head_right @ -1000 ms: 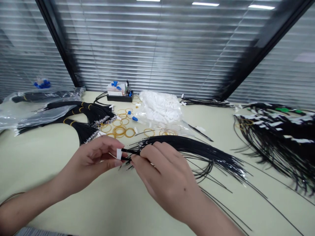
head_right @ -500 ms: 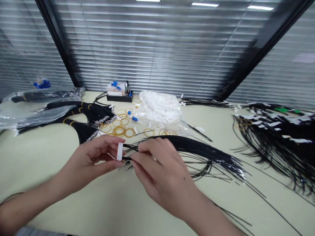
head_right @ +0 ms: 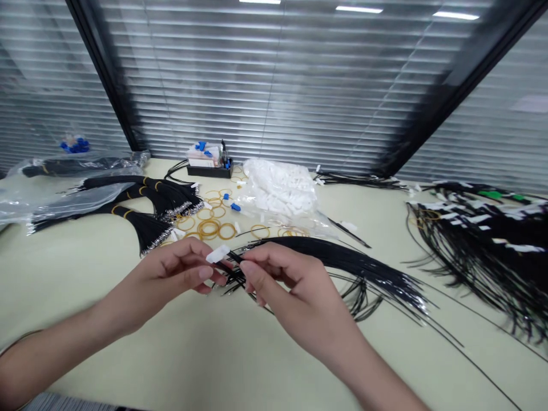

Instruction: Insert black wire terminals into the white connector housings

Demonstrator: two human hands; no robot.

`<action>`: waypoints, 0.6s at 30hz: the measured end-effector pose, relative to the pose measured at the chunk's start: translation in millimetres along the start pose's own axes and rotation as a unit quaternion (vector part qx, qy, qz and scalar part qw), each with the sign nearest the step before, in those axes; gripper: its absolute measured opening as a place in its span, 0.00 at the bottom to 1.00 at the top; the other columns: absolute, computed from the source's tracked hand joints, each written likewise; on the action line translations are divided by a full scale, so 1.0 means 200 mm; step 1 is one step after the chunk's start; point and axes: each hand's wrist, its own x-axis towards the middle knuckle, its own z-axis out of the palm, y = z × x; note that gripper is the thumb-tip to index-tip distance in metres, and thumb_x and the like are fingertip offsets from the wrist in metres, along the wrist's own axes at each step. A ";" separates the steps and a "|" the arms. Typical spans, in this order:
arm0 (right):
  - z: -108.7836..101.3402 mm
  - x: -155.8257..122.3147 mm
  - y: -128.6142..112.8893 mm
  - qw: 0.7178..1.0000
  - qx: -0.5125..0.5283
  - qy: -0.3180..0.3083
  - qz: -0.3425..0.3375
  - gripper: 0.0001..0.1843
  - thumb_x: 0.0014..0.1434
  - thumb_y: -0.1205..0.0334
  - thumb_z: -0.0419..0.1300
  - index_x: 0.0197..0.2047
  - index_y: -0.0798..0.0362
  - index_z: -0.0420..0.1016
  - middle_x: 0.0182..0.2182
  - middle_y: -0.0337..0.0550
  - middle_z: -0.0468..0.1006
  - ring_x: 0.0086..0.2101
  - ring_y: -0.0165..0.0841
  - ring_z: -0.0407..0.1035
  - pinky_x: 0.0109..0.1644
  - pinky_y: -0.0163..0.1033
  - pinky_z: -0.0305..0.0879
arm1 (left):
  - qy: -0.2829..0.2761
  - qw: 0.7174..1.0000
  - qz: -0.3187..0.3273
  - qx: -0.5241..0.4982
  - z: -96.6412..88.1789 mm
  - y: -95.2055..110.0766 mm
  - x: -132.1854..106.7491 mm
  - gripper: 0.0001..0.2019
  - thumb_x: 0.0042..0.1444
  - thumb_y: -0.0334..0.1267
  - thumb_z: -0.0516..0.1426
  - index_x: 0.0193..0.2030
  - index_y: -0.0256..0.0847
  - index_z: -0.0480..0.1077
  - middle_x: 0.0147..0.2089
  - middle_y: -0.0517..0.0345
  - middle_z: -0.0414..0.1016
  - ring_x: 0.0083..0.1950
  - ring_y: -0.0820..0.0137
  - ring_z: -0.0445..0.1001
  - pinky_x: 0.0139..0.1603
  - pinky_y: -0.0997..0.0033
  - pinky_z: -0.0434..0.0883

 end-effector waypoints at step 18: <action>0.02 -0.02 -0.04 0.987 -0.102 0.045 -0.114 0.06 0.58 0.62 0.56 0.36 0.55 0.72 0.21 0.37 0.72 0.20 0.21 0.64 0.21 0.24 0.61 | -0.028 0.999 -0.025 -0.021 0.01 0.02 -0.01 0.09 0.58 0.38 0.55 0.38 0.36 0.74 0.36 0.54 0.78 0.37 0.73 0.77 0.38 0.78 0.72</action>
